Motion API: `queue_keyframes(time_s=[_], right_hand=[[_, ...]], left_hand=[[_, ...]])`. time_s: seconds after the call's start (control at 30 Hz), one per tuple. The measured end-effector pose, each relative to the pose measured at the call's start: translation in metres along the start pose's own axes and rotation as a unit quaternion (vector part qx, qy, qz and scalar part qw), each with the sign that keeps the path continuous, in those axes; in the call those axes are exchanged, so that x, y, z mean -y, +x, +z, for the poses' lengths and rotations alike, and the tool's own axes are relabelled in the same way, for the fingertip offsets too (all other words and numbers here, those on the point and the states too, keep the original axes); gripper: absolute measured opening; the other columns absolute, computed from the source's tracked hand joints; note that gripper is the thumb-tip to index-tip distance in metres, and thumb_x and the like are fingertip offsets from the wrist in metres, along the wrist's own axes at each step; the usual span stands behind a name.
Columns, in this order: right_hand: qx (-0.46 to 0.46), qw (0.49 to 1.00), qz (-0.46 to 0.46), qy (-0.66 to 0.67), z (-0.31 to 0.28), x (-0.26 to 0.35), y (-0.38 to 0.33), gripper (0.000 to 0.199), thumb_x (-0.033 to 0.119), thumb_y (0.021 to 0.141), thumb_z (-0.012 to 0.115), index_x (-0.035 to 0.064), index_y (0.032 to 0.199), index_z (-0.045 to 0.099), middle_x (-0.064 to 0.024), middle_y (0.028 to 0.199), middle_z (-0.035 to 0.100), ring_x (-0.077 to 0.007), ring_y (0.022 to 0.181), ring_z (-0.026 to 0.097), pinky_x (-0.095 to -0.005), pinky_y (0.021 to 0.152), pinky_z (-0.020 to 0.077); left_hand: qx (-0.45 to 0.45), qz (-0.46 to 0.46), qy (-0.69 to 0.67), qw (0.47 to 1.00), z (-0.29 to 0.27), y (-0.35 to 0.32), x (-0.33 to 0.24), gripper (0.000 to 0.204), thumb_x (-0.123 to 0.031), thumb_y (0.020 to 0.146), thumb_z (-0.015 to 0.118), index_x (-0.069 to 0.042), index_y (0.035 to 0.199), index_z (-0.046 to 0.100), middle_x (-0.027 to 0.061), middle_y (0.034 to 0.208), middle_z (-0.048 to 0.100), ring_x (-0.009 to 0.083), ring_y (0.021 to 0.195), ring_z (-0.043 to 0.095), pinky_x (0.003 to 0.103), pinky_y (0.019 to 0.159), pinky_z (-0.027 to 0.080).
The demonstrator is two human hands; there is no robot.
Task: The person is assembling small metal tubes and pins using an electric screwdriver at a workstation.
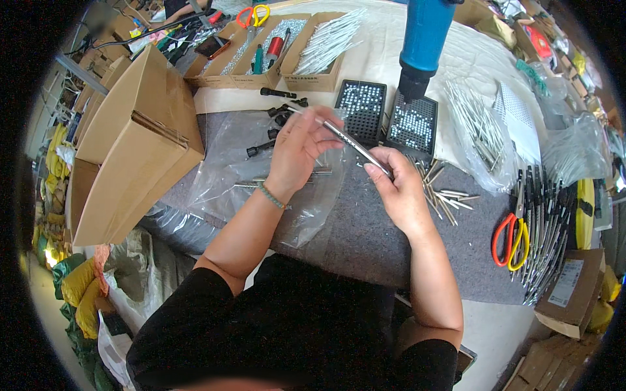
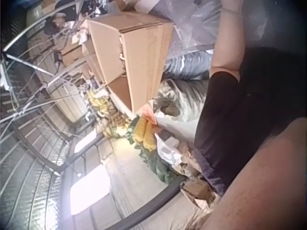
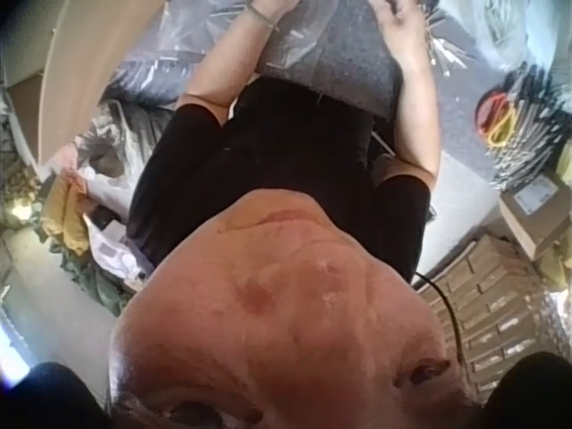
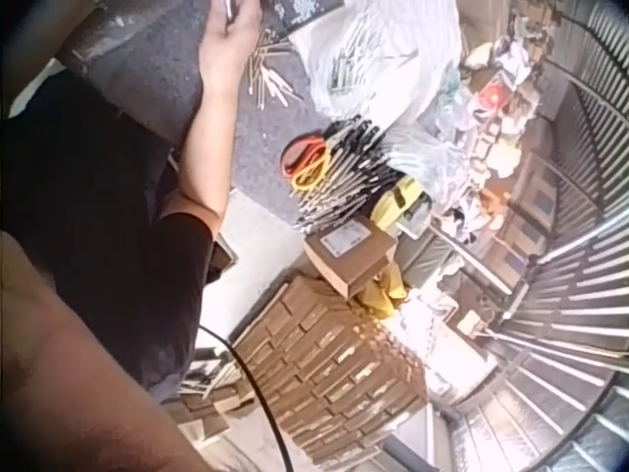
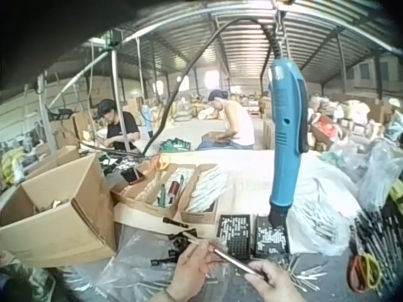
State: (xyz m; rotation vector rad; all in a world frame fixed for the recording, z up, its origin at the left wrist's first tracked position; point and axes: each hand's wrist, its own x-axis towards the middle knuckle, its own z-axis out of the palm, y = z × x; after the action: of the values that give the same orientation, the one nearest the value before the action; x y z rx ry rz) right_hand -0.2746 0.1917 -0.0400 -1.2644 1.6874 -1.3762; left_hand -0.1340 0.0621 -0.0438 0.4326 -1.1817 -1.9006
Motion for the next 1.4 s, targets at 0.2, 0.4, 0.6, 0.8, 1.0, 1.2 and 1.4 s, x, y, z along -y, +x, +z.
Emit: queue_keyframes(time_s=[0.2,0.4,0.6,0.8,1.0,1.2,1.4], right_hand=[[0.052,0.996,0.039,0.06,0.0,0.001,0.001,0.018,0.009,0.087,0.058,-0.0002,0.101,0.053,-0.004,0.085,0.056,-0.008,0.07,0.052,-0.0216,0.059,0.0443],[0.059,0.99,0.009,0.131,0.003,-0.007,0.002,0.019,0.004,0.087,0.054,-0.0002,0.104,0.048,-0.0046,0.088,0.053,-0.0093,0.071,0.052,-0.0233,0.057,0.0483],[0.052,0.989,0.041,0.136,0.003,-0.009,0.004,0.026,-0.004,0.082,0.053,0.0012,0.104,0.04,-0.0078,0.095,0.05,-0.012,0.076,0.053,-0.0248,0.059,0.0501],[0.034,0.988,-0.06,0.135,0.002,-0.006,0.005,0.061,-0.007,0.075,0.06,0.002,0.128,0.03,-0.0116,0.107,0.046,-0.0171,0.095,0.054,-0.027,0.076,0.049],[-0.015,1.0,0.005,0.007,-0.011,0.0,0.0,0.03,0.01,0.081,0.066,-0.0035,0.106,0.058,-0.0085,0.082,0.064,-0.0119,0.074,0.061,-0.0238,0.068,0.0494],[-0.023,0.998,-0.055,0.013,-0.003,0.001,0.0,0.025,0.01,0.083,0.063,-0.0039,0.104,0.06,-0.0093,0.082,0.065,-0.0105,0.072,0.062,-0.023,0.064,0.0495],[-0.034,0.997,0.017,0.067,-0.005,-0.003,0.0,0.021,0.01,0.087,0.059,-0.0045,0.102,0.06,-0.0049,0.08,0.064,-0.0086,0.067,0.059,-0.0216,0.062,0.049]], left_hand=[[0.011,0.001,-0.003,1.0,-0.003,0.0,0.0,0.025,-0.022,0.097,0.037,-0.002,0.109,0.046,0.0203,0.101,0.06,0.026,0.09,0.062,0.037,0.077,0.052],[0.161,-0.132,-0.217,0.954,0.006,-0.001,0.001,0.023,-0.021,0.096,0.039,-0.004,0.111,0.045,0.0228,0.112,0.056,0.0288,0.102,0.058,0.041,0.092,0.044],[0.146,-0.105,-0.108,0.978,0.013,-0.009,0.021,0.022,-0.008,0.092,0.046,-0.002,0.113,0.05,0.017,0.112,0.057,0.0253,0.104,0.057,0.038,0.093,0.043],[0.114,-0.067,-0.132,0.982,0.007,-0.006,0.021,0.015,-0.007,0.092,0.047,-0.003,0.104,0.056,0.014,0.109,0.059,0.0231,0.103,0.057,0.034,0.09,0.046],[0.066,-0.054,-0.165,0.983,-0.003,0.001,0.016,0.014,-0.009,0.092,0.048,-0.004,0.102,0.056,0.014,0.11,0.059,0.0235,0.105,0.056,0.034,0.092,0.046],[0.064,-0.048,-0.148,0.986,0.0,-0.003,0.013,0.014,-0.008,0.092,0.048,-0.003,0.103,0.056,0.0156,0.11,0.058,0.0246,0.105,0.057,0.034,0.093,0.045],[-0.037,0.023,-0.107,0.993,0.008,0.0,-0.001,0.021,-0.017,0.095,0.045,-0.002,0.107,0.052,0.0178,0.109,0.058,0.0273,0.101,0.058,0.035,0.09,0.047]])
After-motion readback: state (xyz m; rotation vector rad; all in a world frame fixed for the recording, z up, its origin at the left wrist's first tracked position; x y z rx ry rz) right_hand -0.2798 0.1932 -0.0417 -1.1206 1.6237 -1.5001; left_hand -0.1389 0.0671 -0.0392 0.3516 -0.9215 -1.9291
